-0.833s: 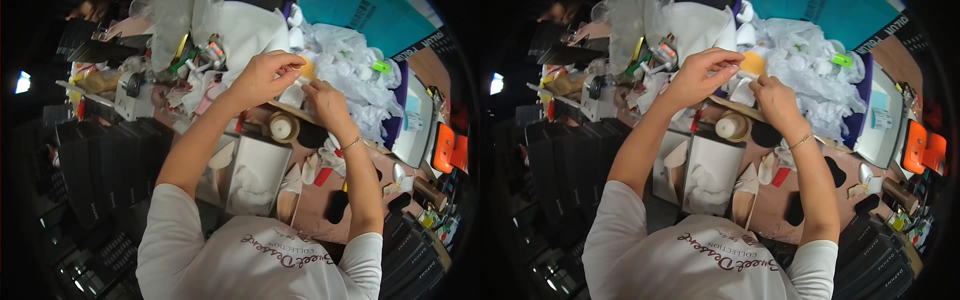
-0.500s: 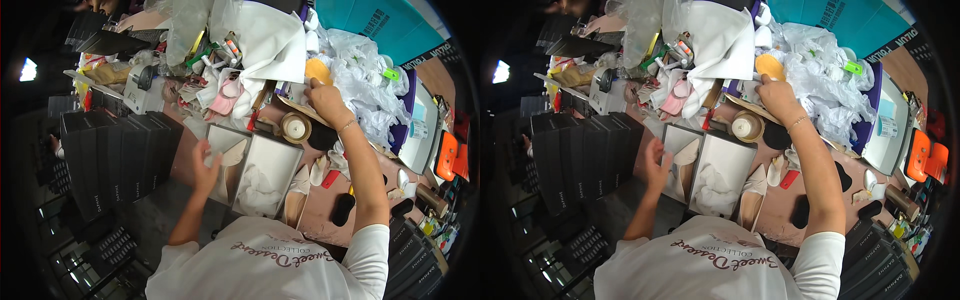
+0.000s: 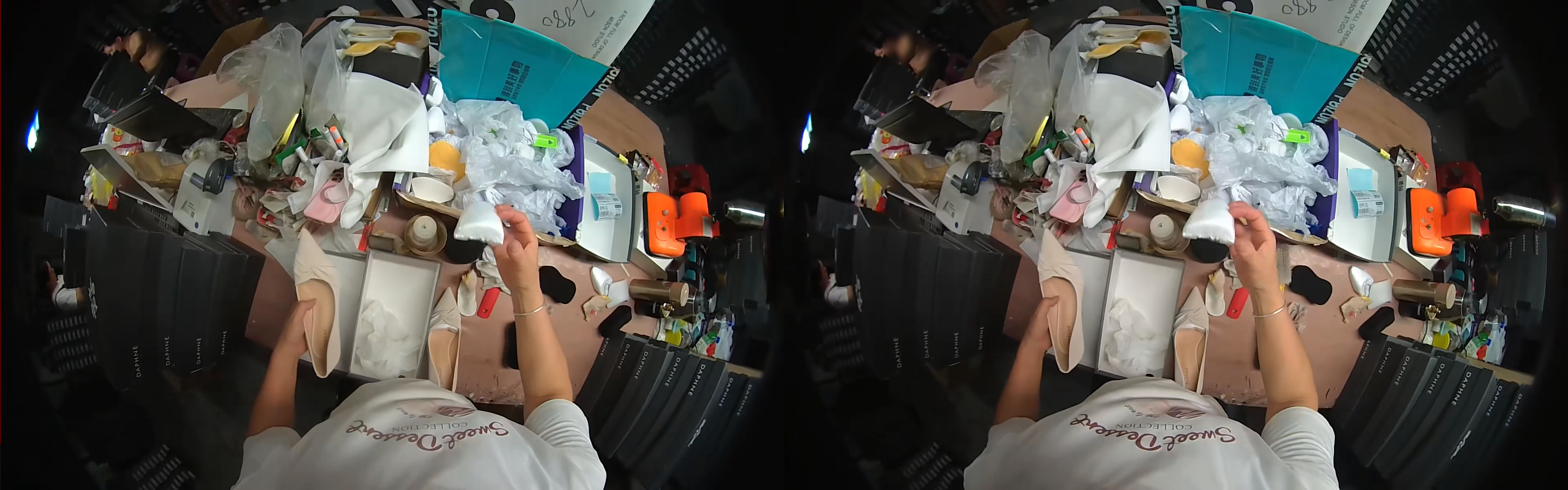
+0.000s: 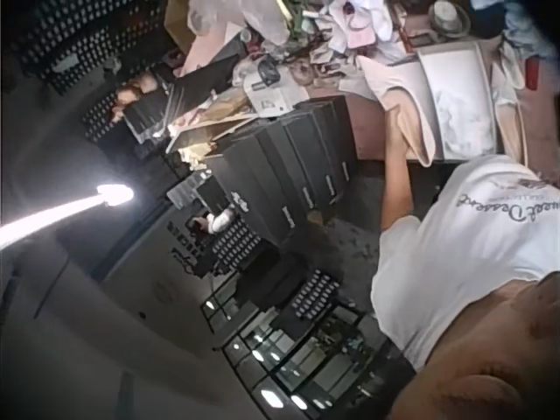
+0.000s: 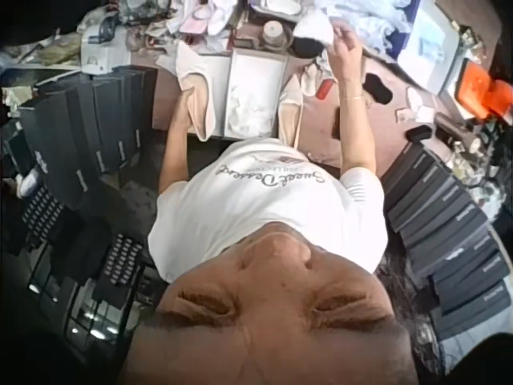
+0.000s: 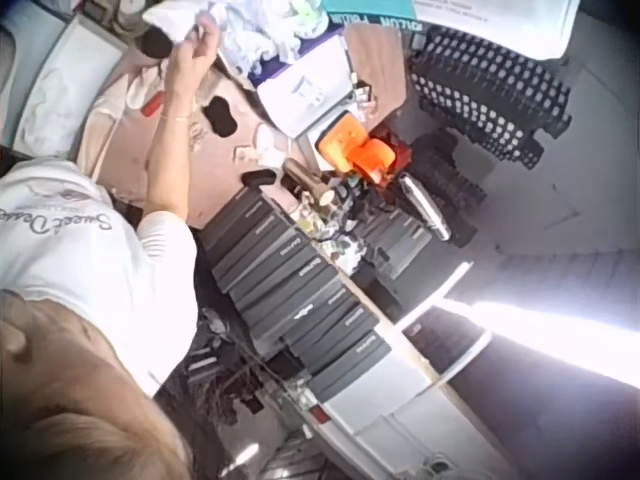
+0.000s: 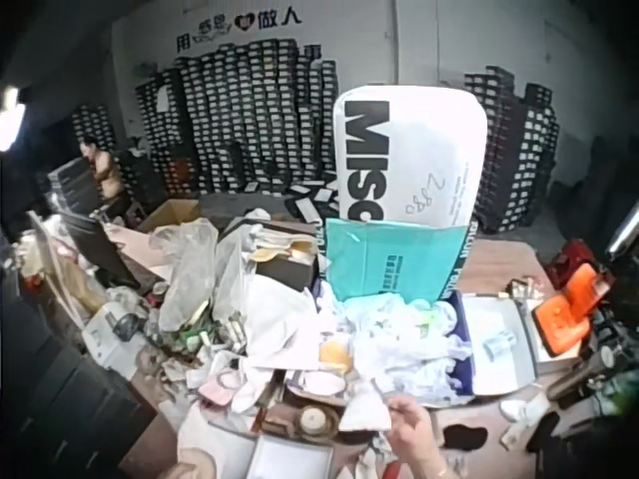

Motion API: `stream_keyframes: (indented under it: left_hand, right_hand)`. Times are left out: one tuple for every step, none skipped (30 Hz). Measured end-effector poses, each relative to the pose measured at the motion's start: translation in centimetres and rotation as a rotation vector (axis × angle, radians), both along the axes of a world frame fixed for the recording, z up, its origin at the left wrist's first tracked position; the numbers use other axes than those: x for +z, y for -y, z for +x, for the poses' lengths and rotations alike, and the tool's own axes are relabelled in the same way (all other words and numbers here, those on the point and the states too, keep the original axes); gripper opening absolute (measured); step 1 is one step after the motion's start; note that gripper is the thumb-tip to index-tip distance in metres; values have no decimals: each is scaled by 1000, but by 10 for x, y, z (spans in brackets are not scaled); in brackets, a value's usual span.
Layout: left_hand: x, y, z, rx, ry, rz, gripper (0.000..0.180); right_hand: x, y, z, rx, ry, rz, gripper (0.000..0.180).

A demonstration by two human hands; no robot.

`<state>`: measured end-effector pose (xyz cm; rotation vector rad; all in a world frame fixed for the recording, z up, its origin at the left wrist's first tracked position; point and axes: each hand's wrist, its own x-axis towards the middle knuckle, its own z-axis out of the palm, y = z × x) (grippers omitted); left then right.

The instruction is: Inspecting, cleaning the soles, and packing a pair of white high-heeled shoes into a box with protective materials.

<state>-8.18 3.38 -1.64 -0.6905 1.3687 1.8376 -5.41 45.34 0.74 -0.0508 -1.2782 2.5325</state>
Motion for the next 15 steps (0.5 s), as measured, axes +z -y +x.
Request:
stream_keyframes:
  left_hand:
    - [8,-9,2,17,34,49,36]
    - [14,-21,7,6,33,93,38]
    - [16,-32,12,4,93,172,42]
    - [17,-43,18,5,155,251,46]
    - [26,-57,22,-35,148,365,50]
    - [35,-70,26,-71,139,472,54]
    - [32,-79,31,-68,164,460,59]
    - [28,-85,37,-65,193,445,64]
    - [26,-90,41,-76,179,452,64]
    - [24,-98,44,-96,169,474,63]
    - [23,-100,47,-95,147,470,61]
    - [22,-98,49,-82,136,454,60]
    - [19,-97,51,-75,131,437,59]
    - [18,-96,53,-69,127,420,58]
    - [17,-96,53,-69,119,419,57]
  right_hand:
    - [-5,4,7,-37,32,-15,37]
    - [-2,14,12,-70,46,63,36]
    - [0,23,16,-80,64,134,37]
    - [1,30,21,-88,84,204,39]
    - [4,36,26,-93,93,204,40]
    - [8,41,30,-93,102,197,41]
    - [10,47,33,-84,113,182,42]
    - [7,45,37,-60,109,215,43]
    - [6,46,41,-63,117,213,44]
    - [6,43,46,-74,128,227,45]
    - [6,42,50,-66,164,258,46]
    - [5,43,49,-56,163,255,46]
    - [3,44,51,-52,168,249,45]
    - [1,44,53,-49,172,244,45]
    - [2,44,54,-47,178,244,44]
